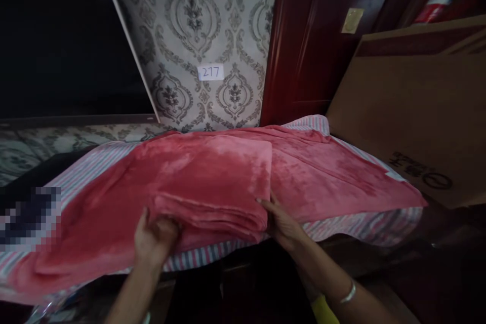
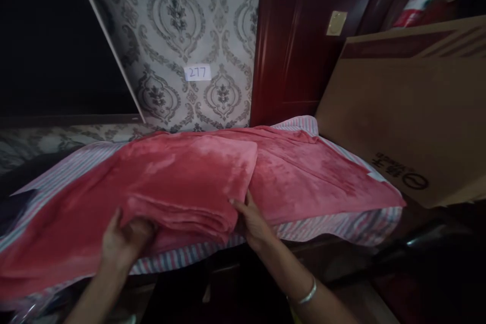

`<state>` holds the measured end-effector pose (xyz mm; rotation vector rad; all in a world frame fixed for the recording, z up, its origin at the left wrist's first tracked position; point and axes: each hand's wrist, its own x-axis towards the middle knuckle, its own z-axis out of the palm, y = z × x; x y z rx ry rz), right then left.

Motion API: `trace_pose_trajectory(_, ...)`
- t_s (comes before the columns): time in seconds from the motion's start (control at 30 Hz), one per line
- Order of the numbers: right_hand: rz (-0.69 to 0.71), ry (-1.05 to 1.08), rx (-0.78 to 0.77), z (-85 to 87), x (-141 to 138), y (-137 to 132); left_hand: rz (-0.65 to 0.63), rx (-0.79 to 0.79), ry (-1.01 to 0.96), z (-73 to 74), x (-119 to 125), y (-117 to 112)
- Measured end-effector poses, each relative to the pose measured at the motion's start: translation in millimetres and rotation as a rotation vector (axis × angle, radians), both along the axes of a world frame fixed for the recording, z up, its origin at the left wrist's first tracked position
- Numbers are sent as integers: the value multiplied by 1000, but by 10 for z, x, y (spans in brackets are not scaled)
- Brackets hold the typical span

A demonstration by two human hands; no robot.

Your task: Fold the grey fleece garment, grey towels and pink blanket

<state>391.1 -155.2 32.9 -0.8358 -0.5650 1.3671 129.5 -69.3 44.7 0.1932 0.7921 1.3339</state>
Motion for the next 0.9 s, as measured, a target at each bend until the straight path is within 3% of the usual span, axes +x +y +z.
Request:
trace_pose_trajectory(0.13, -43, -28, 7, -57, -93, 11, -166, 35, -33, -349, 115, -438)
trace_pose_trajectory(0.3, -30, -100, -4, 26, -56, -29, -374, 72, -63, -469, 401, -689)
trace_pose_trajectory(0.43, -36, -92, 8, 139, -99, -139, -514, 67, -140, -368, 744, -827)
trace_pose_trajectory(0.53, -69, -59, 25, 111, -193, -227, -405, 93, -185, -196, 872, -876)
trace_pose_trajectory(0.73, -120, -85, 23, -124, -398, -345, -239, -27, -14, 66, 749, -861)
trace_pose_trajectory(0.9, -116, -84, 63, -153, -481, -404, -248, -161, 180, 40, 776, -802)
